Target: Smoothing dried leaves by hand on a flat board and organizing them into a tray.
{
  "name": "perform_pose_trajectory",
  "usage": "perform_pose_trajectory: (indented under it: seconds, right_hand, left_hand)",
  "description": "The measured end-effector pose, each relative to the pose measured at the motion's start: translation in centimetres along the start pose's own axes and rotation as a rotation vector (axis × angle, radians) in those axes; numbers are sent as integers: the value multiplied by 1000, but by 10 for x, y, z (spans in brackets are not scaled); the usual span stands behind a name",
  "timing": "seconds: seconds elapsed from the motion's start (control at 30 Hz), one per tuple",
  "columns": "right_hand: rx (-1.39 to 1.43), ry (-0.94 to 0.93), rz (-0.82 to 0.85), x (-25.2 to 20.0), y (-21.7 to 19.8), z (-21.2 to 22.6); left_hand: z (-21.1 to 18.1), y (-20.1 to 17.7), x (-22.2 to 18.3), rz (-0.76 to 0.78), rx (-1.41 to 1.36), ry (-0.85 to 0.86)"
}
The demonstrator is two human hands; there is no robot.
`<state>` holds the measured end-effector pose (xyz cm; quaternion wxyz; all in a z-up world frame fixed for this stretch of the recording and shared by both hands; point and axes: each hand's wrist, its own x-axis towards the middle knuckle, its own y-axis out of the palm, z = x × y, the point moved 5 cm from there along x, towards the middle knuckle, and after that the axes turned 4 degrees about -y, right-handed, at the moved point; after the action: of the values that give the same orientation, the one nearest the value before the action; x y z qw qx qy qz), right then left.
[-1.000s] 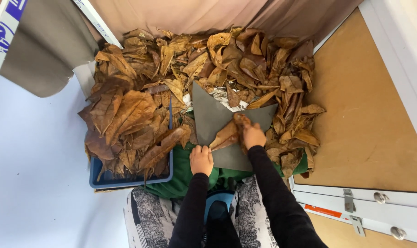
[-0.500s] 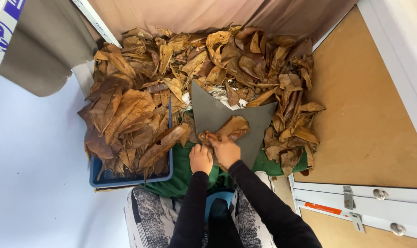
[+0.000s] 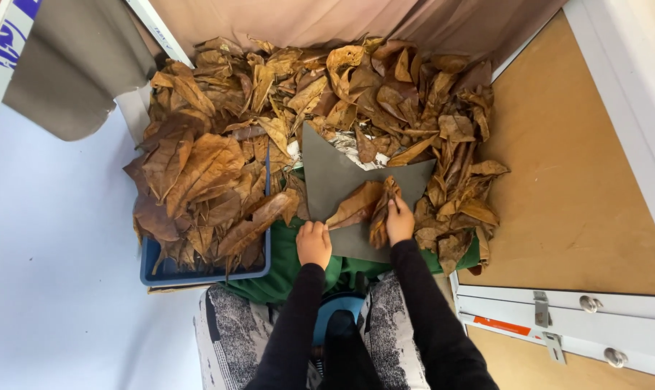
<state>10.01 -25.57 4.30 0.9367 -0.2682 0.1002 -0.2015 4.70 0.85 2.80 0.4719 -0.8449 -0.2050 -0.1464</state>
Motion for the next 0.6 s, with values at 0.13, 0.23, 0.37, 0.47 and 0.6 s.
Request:
perform_pose_trajectory:
  seconds: [0.13,0.23,0.37,0.47,0.6]
  right_hand:
    - [-5,-19,-6,-45,13,-6]
    - [-79,-94,2,-53,17,-5]
    - [-143,-211,-111,-53,21,-11]
    - [-169,-233,-121,-53,20,-11]
    - [-156,-202,-125,-53,20,-8]
  left_hand:
    - [-8,-49,32,-57,-180,-26]
    - [-13,-113,69,-164,-183,65]
    - [14,-230,119,-397,-69,52]
    - [64,-286,145,-490,59,-9]
    - [150,-284,152,-428,236,-68]
